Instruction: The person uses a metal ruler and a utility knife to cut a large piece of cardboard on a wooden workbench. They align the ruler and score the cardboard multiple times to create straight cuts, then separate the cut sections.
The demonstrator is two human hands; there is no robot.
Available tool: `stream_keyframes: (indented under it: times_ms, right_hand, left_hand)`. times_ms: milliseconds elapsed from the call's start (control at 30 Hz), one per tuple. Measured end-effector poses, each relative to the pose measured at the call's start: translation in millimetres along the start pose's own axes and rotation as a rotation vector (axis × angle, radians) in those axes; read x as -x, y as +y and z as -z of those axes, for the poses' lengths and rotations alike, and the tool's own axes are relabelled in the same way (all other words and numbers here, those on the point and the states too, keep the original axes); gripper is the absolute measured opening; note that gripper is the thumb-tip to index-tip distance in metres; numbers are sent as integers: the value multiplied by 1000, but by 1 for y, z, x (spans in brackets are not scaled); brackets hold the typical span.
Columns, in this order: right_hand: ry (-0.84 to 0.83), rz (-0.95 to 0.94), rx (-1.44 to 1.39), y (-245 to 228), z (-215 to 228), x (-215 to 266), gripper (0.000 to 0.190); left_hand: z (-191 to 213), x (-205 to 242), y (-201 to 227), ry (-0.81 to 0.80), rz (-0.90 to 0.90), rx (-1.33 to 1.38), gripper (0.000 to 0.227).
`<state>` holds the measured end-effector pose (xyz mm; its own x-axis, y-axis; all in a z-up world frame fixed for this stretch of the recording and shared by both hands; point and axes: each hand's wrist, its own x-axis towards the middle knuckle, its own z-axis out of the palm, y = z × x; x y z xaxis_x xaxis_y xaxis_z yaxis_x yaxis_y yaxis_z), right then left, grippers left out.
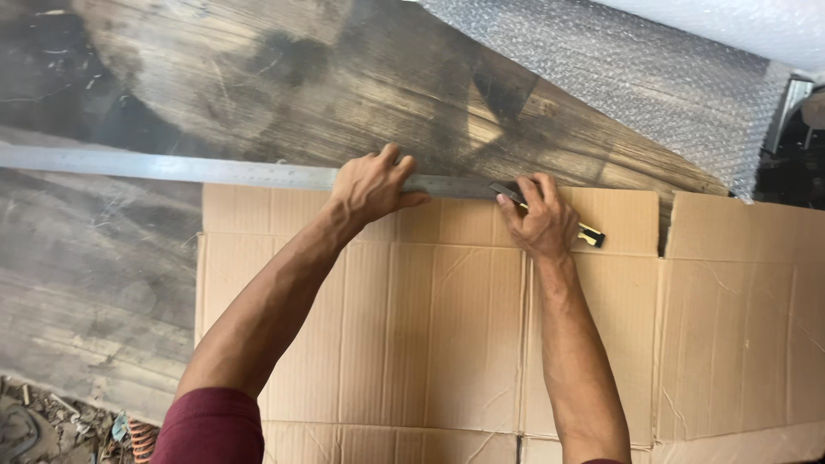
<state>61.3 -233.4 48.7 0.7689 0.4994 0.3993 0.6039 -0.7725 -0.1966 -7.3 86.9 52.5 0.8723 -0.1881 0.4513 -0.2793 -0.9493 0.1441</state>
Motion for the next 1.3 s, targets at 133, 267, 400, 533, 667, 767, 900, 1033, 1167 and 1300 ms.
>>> stream_keyframes:
  times_ms: [133,267,400,533,667,767,900,1033,1167,1300]
  right_hand:
    - [4,27,-23,-7,9,-4,39]
    - [49,9,19,1,0,0,39]
    - [80,6,70,1,-1,1,38]
    - [114,16,65,7,-8,3,35]
    - [169,-12,120,11,-11,5,35]
    - [188,-10,99,8,-7,4,35]
    - [175,-14,82,6,-6,3,38]
    - [143,-3,58,-1,3,-3,34]
    - [121,51,30,3,-2,0,38]
    - [103,108,-42,3,-4,0,38]
  left_hand:
    - [10,-11,10,-44,13,-11,59]
    - [-2,-13,13,-157,45,60,60]
    - [6,-32,18,-343,71,91,60]
    - [11,-43,25,-378,71,91,66]
    - [12,-58,32,-408,60,79,63]
    - [29,-58,35,-427,38,57,60]
    - [40,-55,34,-468,50,54,60]
    - [42,-46,33,-467,57,42,59]
    - [42,-31,27,-560,106,58,60]
    - [27,-13,15,-485,104,51,62]
